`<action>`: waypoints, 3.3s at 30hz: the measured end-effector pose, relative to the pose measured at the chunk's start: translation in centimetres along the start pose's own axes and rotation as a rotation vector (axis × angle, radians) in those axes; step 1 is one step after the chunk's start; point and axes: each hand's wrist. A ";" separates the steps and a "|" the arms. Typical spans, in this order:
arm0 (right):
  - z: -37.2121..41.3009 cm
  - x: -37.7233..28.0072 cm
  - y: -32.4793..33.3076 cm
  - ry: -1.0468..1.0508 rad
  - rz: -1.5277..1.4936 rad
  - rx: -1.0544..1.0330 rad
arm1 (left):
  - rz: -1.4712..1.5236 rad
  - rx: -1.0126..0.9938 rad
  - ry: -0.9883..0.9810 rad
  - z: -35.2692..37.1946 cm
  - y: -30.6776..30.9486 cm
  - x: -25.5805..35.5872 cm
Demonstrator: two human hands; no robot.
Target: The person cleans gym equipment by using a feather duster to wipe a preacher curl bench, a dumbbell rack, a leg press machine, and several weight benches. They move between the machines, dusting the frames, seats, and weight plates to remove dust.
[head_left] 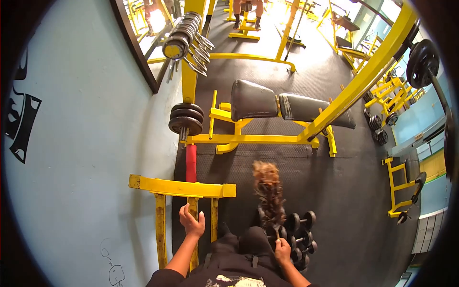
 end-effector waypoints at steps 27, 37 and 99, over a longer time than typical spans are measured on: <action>-32.1 -21.7 -16.5 0.531 0.238 -1.282 | 0.224 0.331 0.995 -10.1 -8.0 2.8; -28.3 -20.1 -28.9 0.397 0.072 -1.545 | -0.588 0.442 0.929 -8.7 -17.4 2.8; -37.5 -12.7 -21.9 0.317 0.055 -1.666 | -0.058 0.459 0.532 -11.5 -14.7 5.8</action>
Point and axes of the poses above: each hand's wrist, its own z-axis away from the middle knuckle, its own y-axis out of the back of the hand, x = y × z, and after that the axes turned 12 degrees about -z, right-handed
